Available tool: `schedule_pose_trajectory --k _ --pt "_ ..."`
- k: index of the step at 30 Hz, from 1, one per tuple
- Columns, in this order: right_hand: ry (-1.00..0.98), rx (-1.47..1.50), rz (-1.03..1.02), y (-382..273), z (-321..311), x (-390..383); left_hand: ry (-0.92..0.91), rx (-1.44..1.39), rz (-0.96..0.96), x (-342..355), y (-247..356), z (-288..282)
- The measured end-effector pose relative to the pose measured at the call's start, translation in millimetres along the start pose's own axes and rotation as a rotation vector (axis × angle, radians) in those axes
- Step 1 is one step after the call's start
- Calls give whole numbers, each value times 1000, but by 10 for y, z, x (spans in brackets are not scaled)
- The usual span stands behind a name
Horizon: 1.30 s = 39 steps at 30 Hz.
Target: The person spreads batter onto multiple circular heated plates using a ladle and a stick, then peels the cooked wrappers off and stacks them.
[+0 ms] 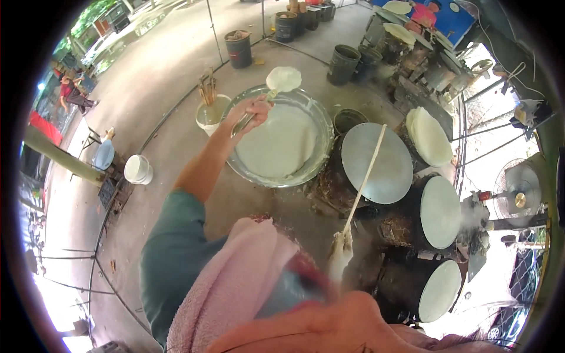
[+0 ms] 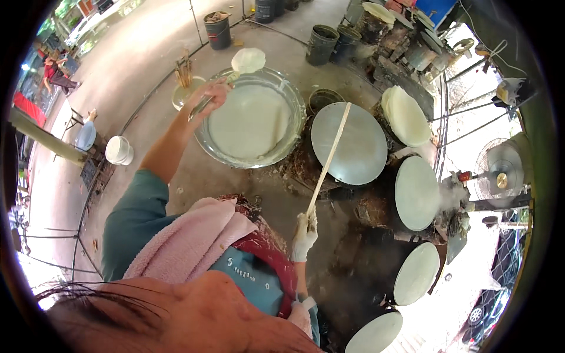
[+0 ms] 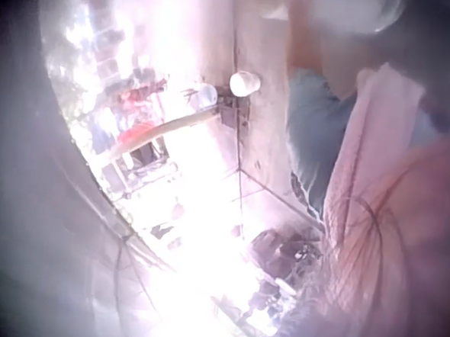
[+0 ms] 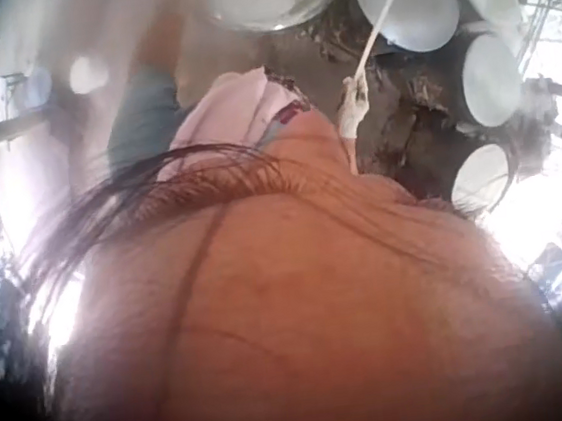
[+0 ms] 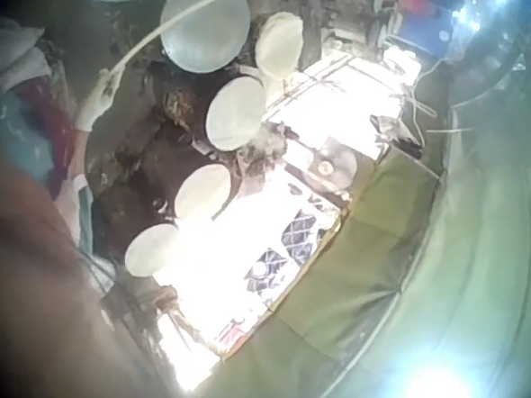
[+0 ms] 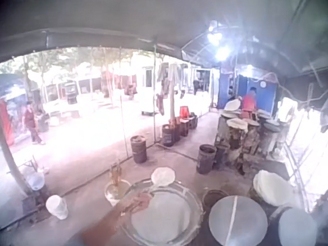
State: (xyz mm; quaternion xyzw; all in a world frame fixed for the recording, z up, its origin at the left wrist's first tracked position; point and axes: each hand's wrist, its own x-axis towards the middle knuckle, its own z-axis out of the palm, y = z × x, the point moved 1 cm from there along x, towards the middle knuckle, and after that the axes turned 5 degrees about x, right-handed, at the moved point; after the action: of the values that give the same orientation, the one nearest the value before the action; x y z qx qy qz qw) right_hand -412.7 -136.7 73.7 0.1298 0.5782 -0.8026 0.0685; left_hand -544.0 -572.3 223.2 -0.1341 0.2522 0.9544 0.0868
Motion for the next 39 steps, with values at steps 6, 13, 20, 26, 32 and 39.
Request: schedule_pose_trajectory --k 6,13,20,26,32,39 --pt "139 19 -79 152 -100 177 180 961 212 289 -354 290" --pt "302 71 -5 -28 -271 491 -257 697 -214 1313 -554 610" --pt "323 -27 127 -324 -914 1156 -230 311 -665 2339 -1942 862" --pt "320 -595 -332 -648 -1236 2085 -118 779 -224 2904 -3323 1336" --pt "257 -1094 178 -779 -1462 2471 330 1395 18 3180 -4003 1236" --pt "140 -250 129 -607 -1320 2777 611 1830 1041 2909 -3248 647"
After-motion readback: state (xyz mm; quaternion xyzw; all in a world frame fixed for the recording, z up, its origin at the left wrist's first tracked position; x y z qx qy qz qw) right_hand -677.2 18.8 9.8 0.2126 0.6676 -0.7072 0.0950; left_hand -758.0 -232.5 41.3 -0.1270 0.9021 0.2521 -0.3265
